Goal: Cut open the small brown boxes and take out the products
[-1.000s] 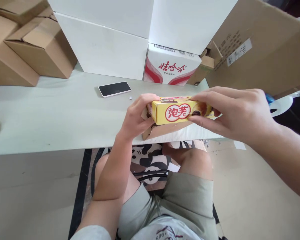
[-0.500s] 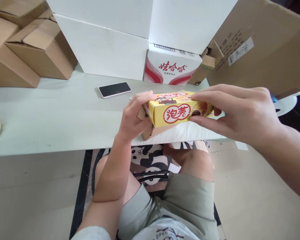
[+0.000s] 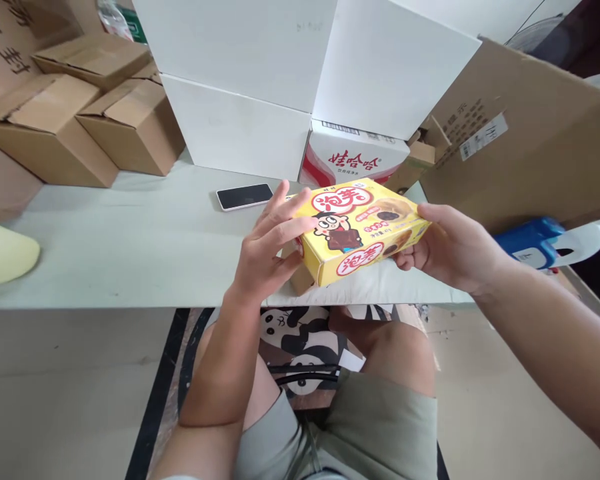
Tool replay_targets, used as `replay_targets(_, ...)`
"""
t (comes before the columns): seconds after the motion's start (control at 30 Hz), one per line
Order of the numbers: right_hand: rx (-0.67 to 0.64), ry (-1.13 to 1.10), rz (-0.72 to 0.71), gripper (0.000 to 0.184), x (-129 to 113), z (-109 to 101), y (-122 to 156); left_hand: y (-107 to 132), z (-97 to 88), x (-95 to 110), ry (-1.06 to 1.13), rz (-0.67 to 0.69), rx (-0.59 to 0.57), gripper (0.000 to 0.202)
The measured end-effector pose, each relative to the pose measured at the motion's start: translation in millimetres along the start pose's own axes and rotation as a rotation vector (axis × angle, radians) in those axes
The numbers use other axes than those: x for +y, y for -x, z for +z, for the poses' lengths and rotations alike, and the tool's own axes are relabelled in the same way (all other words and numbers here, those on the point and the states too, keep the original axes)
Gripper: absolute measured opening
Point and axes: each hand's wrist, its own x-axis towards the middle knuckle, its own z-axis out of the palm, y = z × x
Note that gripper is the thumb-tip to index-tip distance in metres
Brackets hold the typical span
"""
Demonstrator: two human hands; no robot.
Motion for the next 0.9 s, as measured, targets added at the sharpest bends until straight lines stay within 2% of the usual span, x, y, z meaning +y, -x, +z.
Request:
replay_targets(0.07, 0.055, -0.055, -0.026, 0.043, 7.0, 1.2, -4.9, 1.4, 2.2, 3.6, 0.011, -0.094, 0.031, 0.048)
replay_targets(0.13, 0.109, -0.12, -0.066, 0.04, 13.7, 1.1, -11.1, 0.0, 4.0, 8.5, 0.083, -0.252, 0.091, 0.064)
replay_targets(0.2, 0.173, -0.185, -0.134, 0.041, 19.2, 0.2, -18.9, -6.6, 5.8, 13.2, 0.226, -0.43, 0.118, 0.073)
replay_targets(0.3, 0.258, -0.231, -0.212, 0.047, 22.9, -2.8, -35.2, -31.0, 11.7, 16.0, 0.439, -0.654, 0.088, 0.068)
replay_targets(0.37, 0.3, -0.247, -0.231, 0.046, 20.9, -6.7, -51.2, -56.9, 19.8, 12.3, 0.481, -0.764, 0.078, 0.063)
replay_targets(0.47, 0.362, -0.268, -0.216, 0.036, 10.7, -16.7, -84.6, -102.4, 37.8, -7.3, 0.498, -0.895, 0.059, 0.048)
replay_targets(0.57, 0.463, -0.215, -0.145, 0.021, -1.7, -29.0, -123.5, -140.2, 57.1, -43.5, 0.493, -1.064, 0.017, 0.041)
replay_targets(0.63, 0.519, -0.18, -0.059, 0.013, -4.8, -35.1, -146.8, -152.9, 67.5, -69.8, 0.484, -1.159, -0.023, 0.034)
replay_targets(0.7, 0.527, -0.169, 0.036, 0.009, -1.6, -37.9, -164.6, -154.2, 75.2, -90.3, 0.427, -1.283, -0.038, 0.028)
replay_targets(0.77, 0.513, -0.165, 0.101, 0.008, 6.2, -38.2, -175.7, -147.5, 80.6, -101.7, 0.375, -1.375, -0.044, 0.026)
replay_targets(0.9, 0.506, -0.168, 0.143, 0.011, 21.3, -39.8, -181.3, -131.9, 87.9, -104.8, 0.38, -1.414, -0.057, 0.033)
